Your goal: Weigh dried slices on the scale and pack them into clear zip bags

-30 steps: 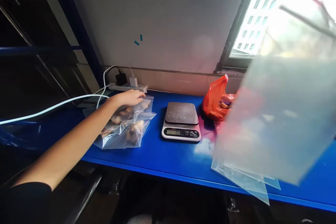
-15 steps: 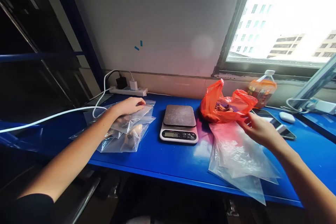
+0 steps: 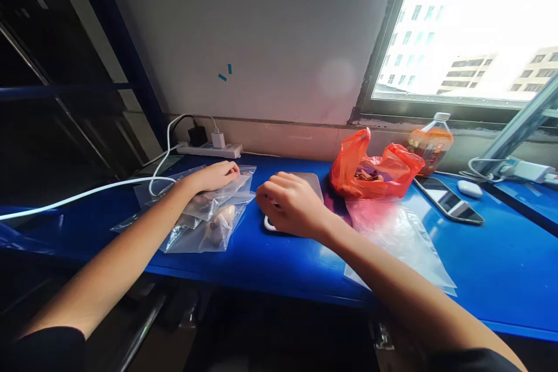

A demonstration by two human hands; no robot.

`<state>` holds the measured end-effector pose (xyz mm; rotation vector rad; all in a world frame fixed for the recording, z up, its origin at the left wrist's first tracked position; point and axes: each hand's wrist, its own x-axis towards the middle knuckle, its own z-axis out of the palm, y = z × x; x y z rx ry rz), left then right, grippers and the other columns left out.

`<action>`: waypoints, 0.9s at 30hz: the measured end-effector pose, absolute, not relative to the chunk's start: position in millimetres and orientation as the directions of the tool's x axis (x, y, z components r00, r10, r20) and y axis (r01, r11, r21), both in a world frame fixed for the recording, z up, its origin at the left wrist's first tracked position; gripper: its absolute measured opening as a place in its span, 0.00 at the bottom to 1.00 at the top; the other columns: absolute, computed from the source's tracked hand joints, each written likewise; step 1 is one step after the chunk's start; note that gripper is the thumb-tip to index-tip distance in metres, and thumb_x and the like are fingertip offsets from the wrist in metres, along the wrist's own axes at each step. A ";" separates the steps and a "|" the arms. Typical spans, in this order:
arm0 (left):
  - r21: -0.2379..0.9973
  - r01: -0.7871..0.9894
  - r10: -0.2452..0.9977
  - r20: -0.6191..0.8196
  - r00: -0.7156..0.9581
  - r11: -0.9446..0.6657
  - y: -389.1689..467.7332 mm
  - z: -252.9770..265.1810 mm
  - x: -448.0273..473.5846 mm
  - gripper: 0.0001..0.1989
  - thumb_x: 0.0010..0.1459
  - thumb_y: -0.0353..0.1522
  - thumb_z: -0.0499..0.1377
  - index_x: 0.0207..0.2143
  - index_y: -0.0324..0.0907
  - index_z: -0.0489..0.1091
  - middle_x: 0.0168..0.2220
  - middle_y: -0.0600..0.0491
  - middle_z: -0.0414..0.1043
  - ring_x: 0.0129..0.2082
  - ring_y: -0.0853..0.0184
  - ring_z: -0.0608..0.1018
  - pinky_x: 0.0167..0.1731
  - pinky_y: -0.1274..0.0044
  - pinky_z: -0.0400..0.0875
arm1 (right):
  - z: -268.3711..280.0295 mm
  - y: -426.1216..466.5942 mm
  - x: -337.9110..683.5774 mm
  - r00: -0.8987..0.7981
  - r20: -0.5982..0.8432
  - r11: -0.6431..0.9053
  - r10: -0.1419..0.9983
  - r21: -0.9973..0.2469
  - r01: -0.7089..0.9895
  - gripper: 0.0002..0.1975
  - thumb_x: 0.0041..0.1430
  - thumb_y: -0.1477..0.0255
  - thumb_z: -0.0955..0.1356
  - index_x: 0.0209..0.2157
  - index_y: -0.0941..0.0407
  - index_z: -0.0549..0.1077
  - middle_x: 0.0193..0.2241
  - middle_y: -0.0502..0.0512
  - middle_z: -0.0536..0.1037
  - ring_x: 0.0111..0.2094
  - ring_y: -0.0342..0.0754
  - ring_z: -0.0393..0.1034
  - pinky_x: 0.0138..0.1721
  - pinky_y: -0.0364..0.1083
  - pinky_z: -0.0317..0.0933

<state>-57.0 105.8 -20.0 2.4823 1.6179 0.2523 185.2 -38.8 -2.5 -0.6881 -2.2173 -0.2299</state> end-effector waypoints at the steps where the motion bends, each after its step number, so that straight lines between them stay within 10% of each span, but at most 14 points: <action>1: 0.236 0.887 0.917 0.046 0.397 -0.396 105.5 -20.2 -57.7 0.15 0.58 0.42 0.49 0.39 0.44 0.69 0.44 0.50 0.72 0.42 0.63 0.75 0.42 0.75 0.67 | -11.1 -33.5 181.0 -0.577 0.708 0.844 0.407 -0.050 0.535 0.07 0.61 0.74 0.62 0.31 0.57 0.70 0.24 0.51 0.71 0.27 0.42 0.62 0.32 0.43 0.57; 27: 0.309 0.859 0.898 -0.033 0.439 -0.408 101.4 -15.8 -61.7 0.15 0.56 0.44 0.50 0.38 0.44 0.65 0.42 0.52 0.71 0.38 0.63 0.73 0.35 0.75 0.66 | -35.4 -37.4 191.4 -0.574 0.656 0.802 0.490 -0.081 0.592 0.07 0.61 0.72 0.63 0.31 0.58 0.69 0.25 0.51 0.72 0.27 0.41 0.61 0.33 0.42 0.53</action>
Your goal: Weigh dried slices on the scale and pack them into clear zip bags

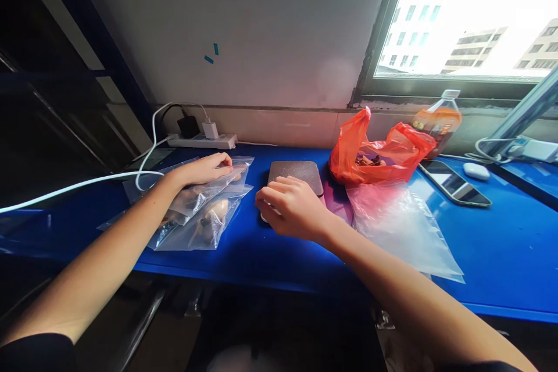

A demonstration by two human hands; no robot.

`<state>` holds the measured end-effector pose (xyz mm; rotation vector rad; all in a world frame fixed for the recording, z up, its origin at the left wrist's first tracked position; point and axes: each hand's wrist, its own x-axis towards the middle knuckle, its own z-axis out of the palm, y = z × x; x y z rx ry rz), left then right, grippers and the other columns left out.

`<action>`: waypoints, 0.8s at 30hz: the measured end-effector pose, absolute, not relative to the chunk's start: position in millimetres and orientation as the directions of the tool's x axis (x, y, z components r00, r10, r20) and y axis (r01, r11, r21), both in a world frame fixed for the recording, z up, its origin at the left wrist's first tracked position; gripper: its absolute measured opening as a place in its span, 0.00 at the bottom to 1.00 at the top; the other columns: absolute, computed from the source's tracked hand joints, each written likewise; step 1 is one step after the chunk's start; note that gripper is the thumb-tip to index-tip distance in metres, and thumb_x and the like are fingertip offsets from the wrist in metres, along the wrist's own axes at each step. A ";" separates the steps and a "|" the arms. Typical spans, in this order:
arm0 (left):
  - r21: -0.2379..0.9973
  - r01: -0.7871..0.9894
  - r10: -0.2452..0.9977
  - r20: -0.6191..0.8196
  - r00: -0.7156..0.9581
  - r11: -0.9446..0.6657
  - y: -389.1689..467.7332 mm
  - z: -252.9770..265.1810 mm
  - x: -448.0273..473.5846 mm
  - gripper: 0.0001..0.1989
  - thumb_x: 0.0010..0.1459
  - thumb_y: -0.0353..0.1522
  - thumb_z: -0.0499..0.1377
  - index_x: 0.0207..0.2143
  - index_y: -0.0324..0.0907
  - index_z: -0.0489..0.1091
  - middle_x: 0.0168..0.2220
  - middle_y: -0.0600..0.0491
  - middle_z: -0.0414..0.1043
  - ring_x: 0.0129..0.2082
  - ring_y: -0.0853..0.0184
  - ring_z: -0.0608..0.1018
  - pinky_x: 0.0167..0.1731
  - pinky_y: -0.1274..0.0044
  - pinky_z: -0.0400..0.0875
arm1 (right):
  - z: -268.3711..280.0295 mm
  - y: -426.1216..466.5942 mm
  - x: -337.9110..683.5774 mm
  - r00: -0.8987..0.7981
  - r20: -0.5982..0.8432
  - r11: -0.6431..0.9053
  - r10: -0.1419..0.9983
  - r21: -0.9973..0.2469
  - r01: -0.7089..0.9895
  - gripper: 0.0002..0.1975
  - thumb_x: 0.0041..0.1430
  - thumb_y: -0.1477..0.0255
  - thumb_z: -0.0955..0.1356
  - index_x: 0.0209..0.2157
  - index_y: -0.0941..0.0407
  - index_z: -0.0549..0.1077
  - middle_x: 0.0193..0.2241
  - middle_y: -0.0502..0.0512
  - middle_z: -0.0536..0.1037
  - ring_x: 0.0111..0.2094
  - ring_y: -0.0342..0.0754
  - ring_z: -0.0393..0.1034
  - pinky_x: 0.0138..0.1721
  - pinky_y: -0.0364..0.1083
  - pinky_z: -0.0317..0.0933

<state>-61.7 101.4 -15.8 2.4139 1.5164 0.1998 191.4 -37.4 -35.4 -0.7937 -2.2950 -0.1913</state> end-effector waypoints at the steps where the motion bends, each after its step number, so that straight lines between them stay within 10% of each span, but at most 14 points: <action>1: 0.310 0.851 0.891 -0.026 0.454 -0.424 103.0 -16.6 -62.5 0.15 0.56 0.44 0.50 0.38 0.44 0.65 0.42 0.52 0.70 0.38 0.62 0.73 0.36 0.75 0.66 | -36.0 -37.2 191.3 -0.574 0.652 0.802 0.494 -0.088 0.590 0.07 0.61 0.73 0.63 0.31 0.58 0.69 0.25 0.51 0.72 0.28 0.41 0.61 0.33 0.42 0.53; 8: 0.159 0.758 0.773 0.090 0.628 -0.633 106.4 1.7 -58.3 0.08 0.54 0.36 0.53 0.32 0.42 0.68 0.38 0.51 0.69 0.40 0.61 0.71 0.42 0.71 0.65 | -30.4 -38.0 188.3 -0.517 0.684 0.804 0.515 -0.178 0.567 0.06 0.60 0.74 0.62 0.30 0.58 0.69 0.25 0.51 0.72 0.28 0.41 0.62 0.33 0.42 0.54; 15: -0.002 0.366 0.324 0.460 0.826 -0.931 40.6 39.0 7.5 0.04 0.58 0.33 0.56 0.33 0.43 0.69 0.46 0.50 0.66 0.51 0.60 0.64 0.51 0.66 0.61 | -10.8 -34.2 190.2 -0.019 0.421 0.419 0.907 -0.895 0.156 0.21 0.55 0.64 0.66 0.48 0.55 0.58 0.25 0.46 0.68 0.25 0.40 0.63 0.26 0.40 0.56; 24: -0.095 0.316 0.191 0.621 0.760 -0.944 8.6 10.3 27.2 0.05 0.60 0.30 0.55 0.33 0.43 0.70 0.39 0.50 0.69 0.44 0.62 0.66 0.48 0.66 0.63 | -9.1 -40.6 208.7 -0.307 0.279 0.292 0.910 -0.956 -0.002 0.13 0.49 0.75 0.63 0.38 0.54 0.58 0.21 0.43 0.65 0.20 0.36 0.54 0.22 0.37 0.48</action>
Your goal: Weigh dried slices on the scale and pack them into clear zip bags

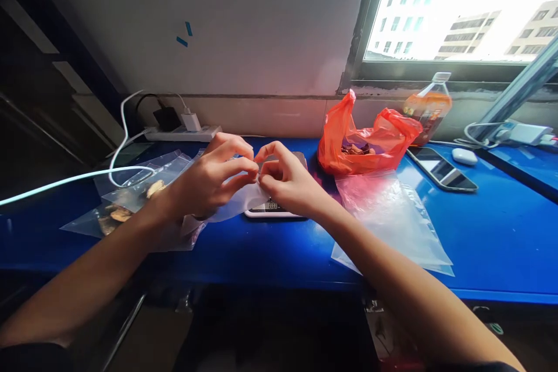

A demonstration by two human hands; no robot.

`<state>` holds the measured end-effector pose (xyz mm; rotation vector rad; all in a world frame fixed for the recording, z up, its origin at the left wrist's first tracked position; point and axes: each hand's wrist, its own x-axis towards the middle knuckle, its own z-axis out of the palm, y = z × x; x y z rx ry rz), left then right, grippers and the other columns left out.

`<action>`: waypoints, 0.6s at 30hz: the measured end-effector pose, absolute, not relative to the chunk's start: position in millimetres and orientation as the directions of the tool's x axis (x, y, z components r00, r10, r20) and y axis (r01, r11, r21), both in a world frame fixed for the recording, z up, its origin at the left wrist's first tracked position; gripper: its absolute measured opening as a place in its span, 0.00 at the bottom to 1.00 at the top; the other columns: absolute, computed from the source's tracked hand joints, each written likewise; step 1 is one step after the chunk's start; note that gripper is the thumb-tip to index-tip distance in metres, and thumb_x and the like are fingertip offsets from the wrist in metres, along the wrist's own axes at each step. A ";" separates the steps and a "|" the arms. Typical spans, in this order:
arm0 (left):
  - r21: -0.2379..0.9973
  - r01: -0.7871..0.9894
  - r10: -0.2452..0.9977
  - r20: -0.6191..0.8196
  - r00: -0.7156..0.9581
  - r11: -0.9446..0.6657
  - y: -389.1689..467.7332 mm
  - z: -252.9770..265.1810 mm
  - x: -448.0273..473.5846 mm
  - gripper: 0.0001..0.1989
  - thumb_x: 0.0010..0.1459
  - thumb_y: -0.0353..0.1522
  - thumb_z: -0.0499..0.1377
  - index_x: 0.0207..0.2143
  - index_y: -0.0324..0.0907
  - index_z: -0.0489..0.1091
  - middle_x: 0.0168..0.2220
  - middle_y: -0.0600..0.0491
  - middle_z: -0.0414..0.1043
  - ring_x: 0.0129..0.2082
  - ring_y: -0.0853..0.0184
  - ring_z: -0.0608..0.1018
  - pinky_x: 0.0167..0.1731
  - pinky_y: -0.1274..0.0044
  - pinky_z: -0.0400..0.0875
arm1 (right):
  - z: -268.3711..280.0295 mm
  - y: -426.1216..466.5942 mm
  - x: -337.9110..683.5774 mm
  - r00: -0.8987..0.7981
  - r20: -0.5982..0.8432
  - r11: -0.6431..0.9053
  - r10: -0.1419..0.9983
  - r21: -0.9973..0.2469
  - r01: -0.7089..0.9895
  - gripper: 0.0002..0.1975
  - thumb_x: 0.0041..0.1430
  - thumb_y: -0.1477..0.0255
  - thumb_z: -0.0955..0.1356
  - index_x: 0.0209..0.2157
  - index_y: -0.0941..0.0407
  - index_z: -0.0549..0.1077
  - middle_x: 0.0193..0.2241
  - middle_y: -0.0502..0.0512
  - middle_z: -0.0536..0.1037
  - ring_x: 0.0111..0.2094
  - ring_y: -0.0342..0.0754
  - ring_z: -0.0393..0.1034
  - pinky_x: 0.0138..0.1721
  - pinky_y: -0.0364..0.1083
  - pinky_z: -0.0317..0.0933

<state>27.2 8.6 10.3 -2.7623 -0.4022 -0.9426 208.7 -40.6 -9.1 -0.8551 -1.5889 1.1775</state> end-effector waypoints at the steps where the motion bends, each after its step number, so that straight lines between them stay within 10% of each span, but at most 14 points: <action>1: -0.102 0.313 0.189 0.611 0.769 -0.944 7.4 8.9 26.4 0.05 0.60 0.30 0.55 0.32 0.43 0.70 0.38 0.50 0.69 0.44 0.62 0.66 0.48 0.66 0.62 | -10.1 -39.1 209.5 -0.316 0.289 0.314 0.904 -0.949 0.030 0.12 0.49 0.75 0.63 0.36 0.54 0.57 0.21 0.42 0.64 0.20 0.36 0.52 0.21 0.37 0.46; 9: -0.016 0.296 0.245 0.522 0.817 -0.955 8.8 8.7 24.8 0.03 0.60 0.29 0.55 0.34 0.42 0.69 0.37 0.51 0.72 0.48 0.61 0.66 0.49 0.68 0.62 | -13.9 -32.5 211.3 -0.109 0.514 0.504 0.851 -0.738 0.449 0.02 0.52 0.77 0.61 0.27 0.58 0.64 0.19 0.45 0.59 0.21 0.36 0.51 0.22 0.39 0.45; 18: -0.004 0.411 0.331 0.587 0.739 -0.912 19.9 6.7 20.3 0.04 0.60 0.28 0.52 0.34 0.40 0.66 0.36 0.50 0.72 0.44 0.62 0.69 0.48 0.67 0.58 | -18.6 -40.8 199.3 -0.180 0.582 0.556 0.793 -0.570 0.605 0.19 0.59 0.59 0.64 0.23 0.59 0.62 0.20 0.48 0.64 0.21 0.36 0.54 0.24 0.40 0.48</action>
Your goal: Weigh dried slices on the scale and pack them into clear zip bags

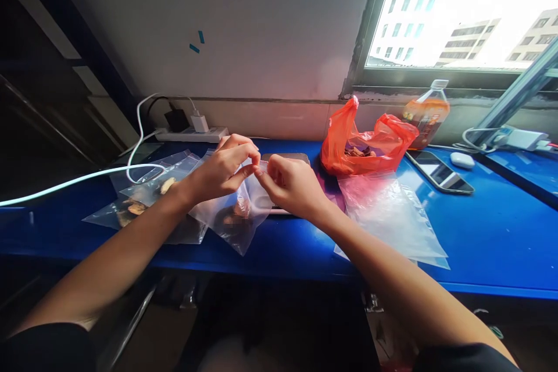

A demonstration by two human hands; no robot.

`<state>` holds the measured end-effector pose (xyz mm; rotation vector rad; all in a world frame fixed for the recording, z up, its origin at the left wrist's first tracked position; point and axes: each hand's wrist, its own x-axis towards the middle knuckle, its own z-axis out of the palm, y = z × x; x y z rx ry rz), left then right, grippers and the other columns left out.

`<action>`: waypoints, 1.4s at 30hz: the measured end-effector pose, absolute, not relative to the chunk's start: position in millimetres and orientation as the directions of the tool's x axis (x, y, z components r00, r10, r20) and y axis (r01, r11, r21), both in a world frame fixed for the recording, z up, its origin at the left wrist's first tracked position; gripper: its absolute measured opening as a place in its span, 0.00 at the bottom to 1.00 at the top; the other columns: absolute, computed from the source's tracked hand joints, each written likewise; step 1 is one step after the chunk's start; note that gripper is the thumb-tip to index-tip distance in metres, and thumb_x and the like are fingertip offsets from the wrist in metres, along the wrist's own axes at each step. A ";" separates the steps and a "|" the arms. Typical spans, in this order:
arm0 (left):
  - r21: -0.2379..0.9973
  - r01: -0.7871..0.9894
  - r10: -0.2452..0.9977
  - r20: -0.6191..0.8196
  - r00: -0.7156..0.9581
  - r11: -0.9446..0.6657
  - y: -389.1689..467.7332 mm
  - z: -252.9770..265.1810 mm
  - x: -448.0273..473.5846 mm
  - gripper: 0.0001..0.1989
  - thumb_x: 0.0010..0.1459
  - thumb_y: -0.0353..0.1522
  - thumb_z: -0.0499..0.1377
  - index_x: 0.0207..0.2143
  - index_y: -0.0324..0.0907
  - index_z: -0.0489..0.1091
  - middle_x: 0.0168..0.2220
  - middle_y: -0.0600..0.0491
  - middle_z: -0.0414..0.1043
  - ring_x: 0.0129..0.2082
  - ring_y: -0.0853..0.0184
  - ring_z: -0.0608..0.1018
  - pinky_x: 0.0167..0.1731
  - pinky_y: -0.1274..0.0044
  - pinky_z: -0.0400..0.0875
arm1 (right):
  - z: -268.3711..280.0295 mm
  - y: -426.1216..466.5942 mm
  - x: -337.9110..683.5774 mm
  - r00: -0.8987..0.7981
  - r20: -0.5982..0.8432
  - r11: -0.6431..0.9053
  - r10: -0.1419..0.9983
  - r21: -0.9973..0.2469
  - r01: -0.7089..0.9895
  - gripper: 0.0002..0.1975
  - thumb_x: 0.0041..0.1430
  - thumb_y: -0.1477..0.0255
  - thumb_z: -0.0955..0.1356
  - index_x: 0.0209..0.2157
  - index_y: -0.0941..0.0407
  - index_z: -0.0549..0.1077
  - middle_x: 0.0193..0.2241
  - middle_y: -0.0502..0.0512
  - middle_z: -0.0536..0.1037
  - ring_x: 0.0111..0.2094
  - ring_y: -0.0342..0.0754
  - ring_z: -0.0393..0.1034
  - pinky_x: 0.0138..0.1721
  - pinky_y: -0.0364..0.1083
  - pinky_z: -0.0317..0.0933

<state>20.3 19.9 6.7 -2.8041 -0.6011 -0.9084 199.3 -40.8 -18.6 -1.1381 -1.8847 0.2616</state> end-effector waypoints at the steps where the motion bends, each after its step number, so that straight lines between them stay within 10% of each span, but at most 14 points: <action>1: -0.017 0.409 0.322 0.585 0.744 -0.913 21.5 7.1 19.5 0.05 0.60 0.29 0.52 0.34 0.40 0.67 0.36 0.50 0.72 0.43 0.62 0.69 0.48 0.66 0.58 | -18.2 -40.3 199.2 -0.184 0.591 0.563 0.786 -0.559 0.609 0.20 0.59 0.59 0.64 0.22 0.59 0.61 0.20 0.48 0.64 0.21 0.37 0.53 0.24 0.40 0.47; 9: 0.045 0.449 0.380 0.611 0.695 -0.893 46.6 14.6 0.0 0.09 0.57 0.37 0.57 0.30 0.41 0.70 0.32 0.52 0.73 0.44 0.59 0.68 0.49 0.63 0.56 | -3.2 -42.4 203.8 -0.066 0.637 0.563 0.768 -0.623 0.543 0.22 0.59 0.60 0.64 0.18 0.58 0.58 0.17 0.48 0.60 0.21 0.38 0.51 0.24 0.41 0.47; 18: 0.610 0.091 0.604 0.734 0.311 -0.787 62.0 21.6 -17.6 0.13 0.57 0.42 0.59 0.27 0.43 0.65 0.19 0.58 0.58 0.17 0.74 0.60 0.17 0.78 0.53 | -11.9 -35.0 210.1 0.019 0.517 0.468 0.856 -0.788 0.400 0.18 0.58 0.60 0.65 0.44 0.56 0.63 0.24 0.47 0.66 0.27 0.41 0.62 0.29 0.42 0.57; 29: 0.616 -0.042 0.608 0.785 0.119 -0.787 54.0 31.5 -17.7 0.16 0.59 0.49 0.52 0.33 0.46 0.59 0.23 0.57 0.57 0.20 0.72 0.63 0.16 0.79 0.54 | -12.3 -49.3 190.2 -0.192 0.081 0.117 0.978 -0.976 0.183 0.28 0.53 0.55 0.68 0.50 0.54 0.58 0.35 0.53 0.72 0.32 0.44 0.69 0.27 0.43 0.65; 34: 0.588 -0.077 0.571 0.804 0.166 -0.805 52.0 28.3 -16.5 0.13 0.59 0.44 0.55 0.35 0.47 0.57 0.27 0.57 0.62 0.20 0.73 0.64 0.18 0.78 0.58 | 2.8 -41.8 190.2 -0.209 0.216 0.219 0.954 -0.976 -0.005 0.23 0.54 0.56 0.68 0.48 0.52 0.66 0.39 0.53 0.72 0.34 0.43 0.70 0.27 0.43 0.70; 42: 0.529 0.026 0.519 0.820 0.241 -0.848 42.6 21.7 -7.6 0.13 0.61 0.44 0.53 0.34 0.45 0.61 0.38 0.53 0.66 0.22 0.75 0.68 0.22 0.78 0.63 | 31.6 -70.5 233.4 0.022 0.429 0.406 0.903 -0.868 0.285 0.18 0.53 0.60 0.70 0.43 0.56 0.75 0.41 0.60 0.76 0.39 0.51 0.73 0.38 0.52 0.72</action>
